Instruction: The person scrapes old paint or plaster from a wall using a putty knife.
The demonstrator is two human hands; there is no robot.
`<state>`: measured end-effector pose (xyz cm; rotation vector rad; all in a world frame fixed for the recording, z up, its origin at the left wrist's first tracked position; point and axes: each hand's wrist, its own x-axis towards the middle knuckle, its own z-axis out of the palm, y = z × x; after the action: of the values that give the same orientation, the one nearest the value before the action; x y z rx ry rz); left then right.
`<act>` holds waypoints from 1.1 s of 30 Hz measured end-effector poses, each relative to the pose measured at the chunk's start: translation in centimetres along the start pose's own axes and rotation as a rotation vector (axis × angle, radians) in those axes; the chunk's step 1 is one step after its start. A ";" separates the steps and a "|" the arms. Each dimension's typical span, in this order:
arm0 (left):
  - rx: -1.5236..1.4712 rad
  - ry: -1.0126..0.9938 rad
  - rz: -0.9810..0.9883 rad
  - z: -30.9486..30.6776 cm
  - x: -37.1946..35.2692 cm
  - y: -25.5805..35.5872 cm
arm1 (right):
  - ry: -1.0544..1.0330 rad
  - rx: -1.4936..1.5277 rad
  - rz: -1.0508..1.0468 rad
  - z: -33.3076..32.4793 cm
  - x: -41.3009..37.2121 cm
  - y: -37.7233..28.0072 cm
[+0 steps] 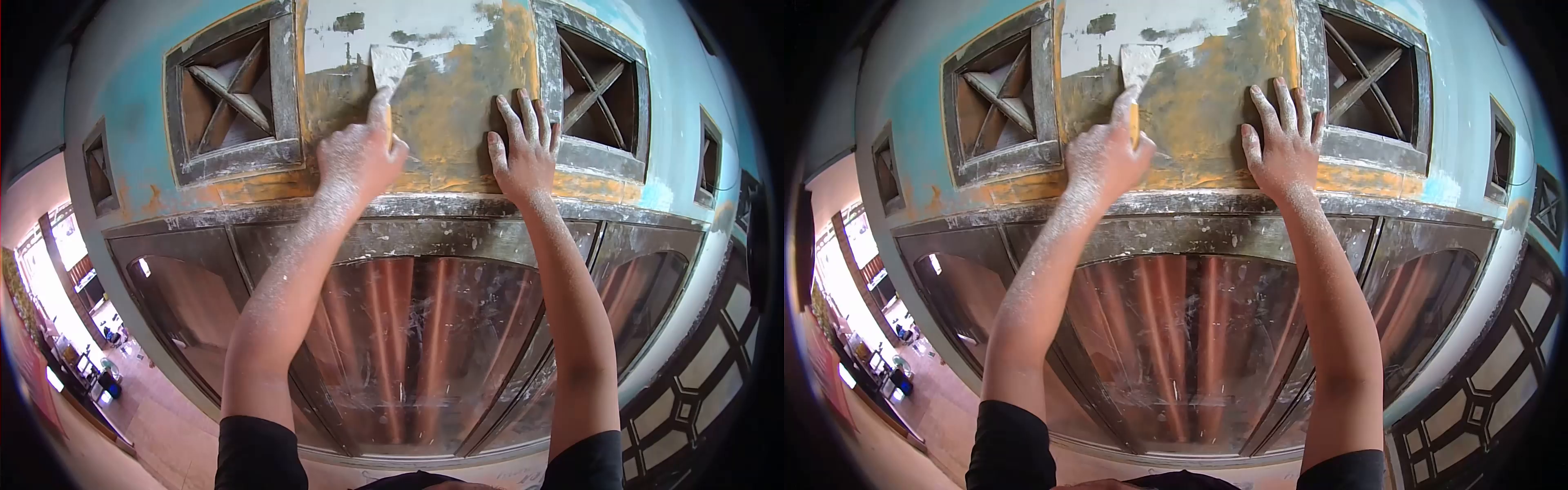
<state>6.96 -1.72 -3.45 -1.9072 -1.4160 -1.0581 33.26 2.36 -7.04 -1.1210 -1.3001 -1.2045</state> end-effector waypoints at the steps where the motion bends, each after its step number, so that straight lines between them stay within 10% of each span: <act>1: -0.006 -0.003 0.000 -0.4 0.3 -0.5 | 0.000 -0.005 0.000 0.0 0.0 0.0; 25: -0.256 0.036 0.110 2.8 -5.1 0.2 | -0.220 0.060 0.113 -1.7 -4.6 -2.1; 31: -0.242 -0.009 0.135 2.9 -4.5 4.3 | -0.309 0.487 0.059 -6.0 -5.1 -6.6; 33: -0.222 -0.052 0.145 2.9 -4.5 5.5 | -0.504 0.954 0.342 -6.6 -4.0 -7.6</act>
<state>12.32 -3.53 -8.62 -2.1727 -1.2080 -1.1429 26.48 -4.84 -11.55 -0.8676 -1.6870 0.0322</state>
